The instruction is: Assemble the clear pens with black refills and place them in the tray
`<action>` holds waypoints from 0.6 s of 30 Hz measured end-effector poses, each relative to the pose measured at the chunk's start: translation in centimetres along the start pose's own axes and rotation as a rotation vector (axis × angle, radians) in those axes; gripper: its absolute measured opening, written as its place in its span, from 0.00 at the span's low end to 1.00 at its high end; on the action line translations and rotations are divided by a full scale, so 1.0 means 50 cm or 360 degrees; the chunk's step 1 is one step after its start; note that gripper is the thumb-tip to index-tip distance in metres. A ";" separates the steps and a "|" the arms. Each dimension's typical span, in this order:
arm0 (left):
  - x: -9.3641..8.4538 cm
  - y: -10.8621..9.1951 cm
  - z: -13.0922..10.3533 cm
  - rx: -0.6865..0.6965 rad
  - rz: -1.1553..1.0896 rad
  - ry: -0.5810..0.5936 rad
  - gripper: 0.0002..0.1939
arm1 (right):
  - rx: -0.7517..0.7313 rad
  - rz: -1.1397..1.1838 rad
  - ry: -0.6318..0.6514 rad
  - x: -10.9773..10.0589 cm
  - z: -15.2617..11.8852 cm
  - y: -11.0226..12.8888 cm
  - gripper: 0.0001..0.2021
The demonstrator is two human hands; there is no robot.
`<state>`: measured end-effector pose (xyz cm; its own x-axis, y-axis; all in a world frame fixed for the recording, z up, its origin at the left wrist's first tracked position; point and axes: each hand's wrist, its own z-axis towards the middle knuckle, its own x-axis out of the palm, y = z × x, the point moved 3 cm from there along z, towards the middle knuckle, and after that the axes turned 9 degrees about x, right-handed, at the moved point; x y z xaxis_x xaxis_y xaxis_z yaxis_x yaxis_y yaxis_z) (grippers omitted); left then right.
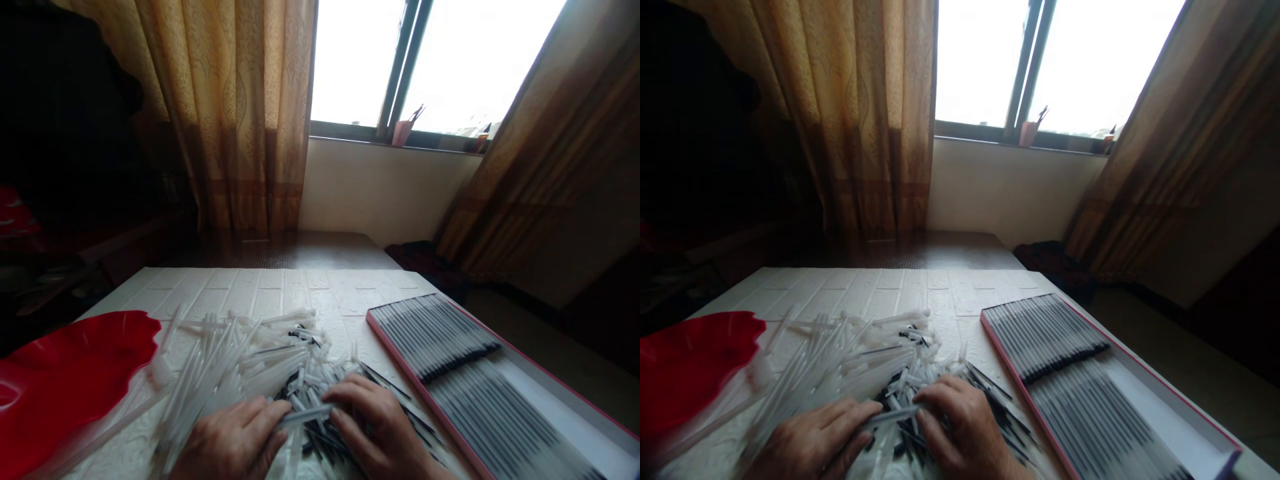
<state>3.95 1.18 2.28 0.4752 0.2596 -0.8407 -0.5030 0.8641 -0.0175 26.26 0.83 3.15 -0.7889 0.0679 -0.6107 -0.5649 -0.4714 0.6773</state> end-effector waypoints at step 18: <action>-0.012 -0.013 0.011 0.0029 -0.0063 -0.0134 0.21 | 0.0835 0.1414 0.0102 0.022 0.022 -0.019 0.24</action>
<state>4.42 0.69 3.09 0.5540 0.2596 -0.7910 -0.4696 0.8820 -0.0394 25.68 2.33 2.27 -0.9674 -0.1713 0.1866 0.1684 0.1153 0.9790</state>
